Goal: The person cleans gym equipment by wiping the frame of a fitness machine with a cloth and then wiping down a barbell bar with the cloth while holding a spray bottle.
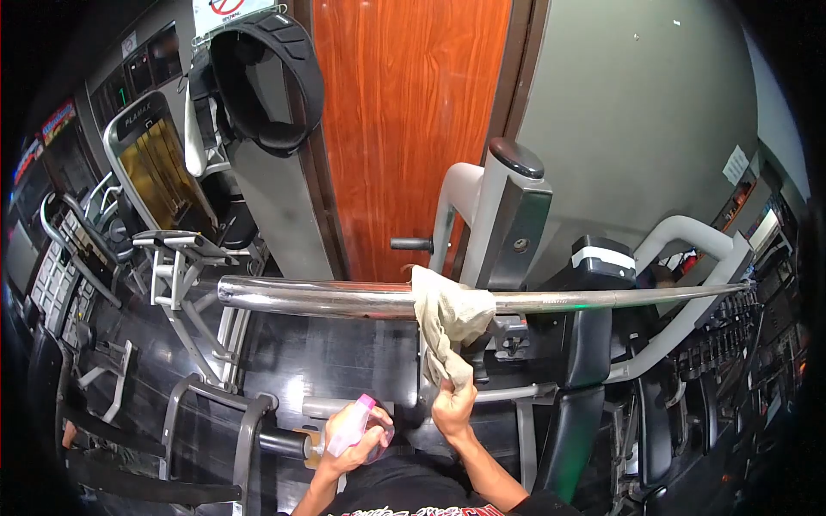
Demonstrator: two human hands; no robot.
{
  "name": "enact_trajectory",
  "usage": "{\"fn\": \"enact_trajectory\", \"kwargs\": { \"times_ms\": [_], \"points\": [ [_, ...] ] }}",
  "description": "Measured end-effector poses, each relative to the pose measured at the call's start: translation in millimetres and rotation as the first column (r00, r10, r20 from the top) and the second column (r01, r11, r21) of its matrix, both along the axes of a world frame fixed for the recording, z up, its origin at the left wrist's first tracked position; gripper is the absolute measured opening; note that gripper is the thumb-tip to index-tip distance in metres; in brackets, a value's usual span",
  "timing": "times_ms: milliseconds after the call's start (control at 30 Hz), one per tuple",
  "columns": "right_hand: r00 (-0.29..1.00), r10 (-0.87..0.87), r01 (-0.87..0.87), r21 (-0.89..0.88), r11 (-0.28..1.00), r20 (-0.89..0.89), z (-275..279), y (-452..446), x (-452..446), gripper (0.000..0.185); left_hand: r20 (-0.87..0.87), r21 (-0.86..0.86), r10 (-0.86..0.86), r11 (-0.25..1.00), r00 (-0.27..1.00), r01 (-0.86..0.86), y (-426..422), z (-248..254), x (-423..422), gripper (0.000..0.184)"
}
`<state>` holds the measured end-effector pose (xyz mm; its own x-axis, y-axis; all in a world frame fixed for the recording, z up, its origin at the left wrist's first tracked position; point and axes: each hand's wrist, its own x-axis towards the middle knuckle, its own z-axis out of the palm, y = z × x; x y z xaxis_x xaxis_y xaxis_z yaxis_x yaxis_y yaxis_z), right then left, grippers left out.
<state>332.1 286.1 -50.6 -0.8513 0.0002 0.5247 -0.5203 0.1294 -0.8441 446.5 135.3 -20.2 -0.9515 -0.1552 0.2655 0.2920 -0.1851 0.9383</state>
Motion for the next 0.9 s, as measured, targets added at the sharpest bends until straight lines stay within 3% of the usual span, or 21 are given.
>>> {"fn": "enact_trajectory", "kwargs": {
  "times_ms": [133,200,267,300,333,400,433,467,533,567,667,700,767,800,900],
  "points": [
    [0.999,-0.047,0.045,-0.108,0.993,-0.017,-10,12,26,0.032,0.01,0.018,-0.012,1.0,1.0,0.012,1,0,2,0.019],
    [0.984,-0.174,0.172,-0.322,0.931,0.023,-27,18,44,0.032,0.007,-0.004,-0.028,1.0,1.0,0.028,0,-2,2,0.019],
    [0.957,-0.184,0.017,-0.59,0.807,-0.224,14,18,51,0.039,0.015,0.005,-0.028,1.0,0.999,0.028,0,0,2,0.019],
    [0.941,-0.331,0.242,-0.557,0.795,-0.063,16,24,58,0.046,0.022,0.015,-0.031,0.999,0.999,0.031,1,1,2,0.019],
    [0.921,-0.371,0.235,-0.59,0.773,-0.119,26,32,55,0.041,0.023,0.017,-0.036,0.999,0.999,0.036,1,1,2,0.019],
    [0.899,-0.371,0.265,-0.386,0.884,-0.232,57,48,50,0.039,0.025,0.013,-0.06,0.998,0.998,0.06,0,0,1,0.018],
    [0.942,-0.279,0.2,-0.354,0.914,-0.189,70,54,48,0.038,0.025,0.011,-0.065,0.998,0.998,0.064,0,1,1,0.018],
    [0.93,-0.095,0.008,-0.239,0.971,-0.354,69,66,36,0.039,0.024,0.006,-0.07,0.998,0.997,0.07,1,3,1,0.018],
    [0.986,-0.083,0.022,-0.371,0.928,-0.148,64,63,28,0.039,0.023,0.0,-0.081,0.997,0.996,0.081,1,3,1,0.018],
    [0.974,-0.106,0.021,-0.385,0.923,-0.2,66,58,17,0.041,0.023,0.015,-0.079,0.997,0.997,0.078,1,1,2,0.019],
    [0.96,0.026,-0.048,-0.071,0.996,-0.28,124,38,-9,0.037,0.021,0.029,-0.071,0.997,0.997,0.07,1,-3,0,0.019],
    [0.956,-0.029,0.05,0.064,0.997,-0.293,131,25,-22,0.039,0.021,0.022,-0.067,0.998,0.998,0.067,1,-3,-1,0.019],
    [0.966,0.031,0.061,0.344,0.937,-0.256,140,-4,-33,0.049,0.019,0.005,-0.064,0.998,0.998,0.064,2,-4,-3,0.019],
    [0.938,0.04,0.132,0.463,0.877,-0.344,136,-19,-37,0.053,0.022,-0.012,-0.059,0.998,0.998,0.059,1,-4,-3,0.019],
    [0.901,-0.094,0.298,0.446,0.844,-0.423,126,-24,-30,0.056,0.043,0.035,-0.066,0.997,0.997,0.065,2,-6,-8,0.019]
  ]
}}
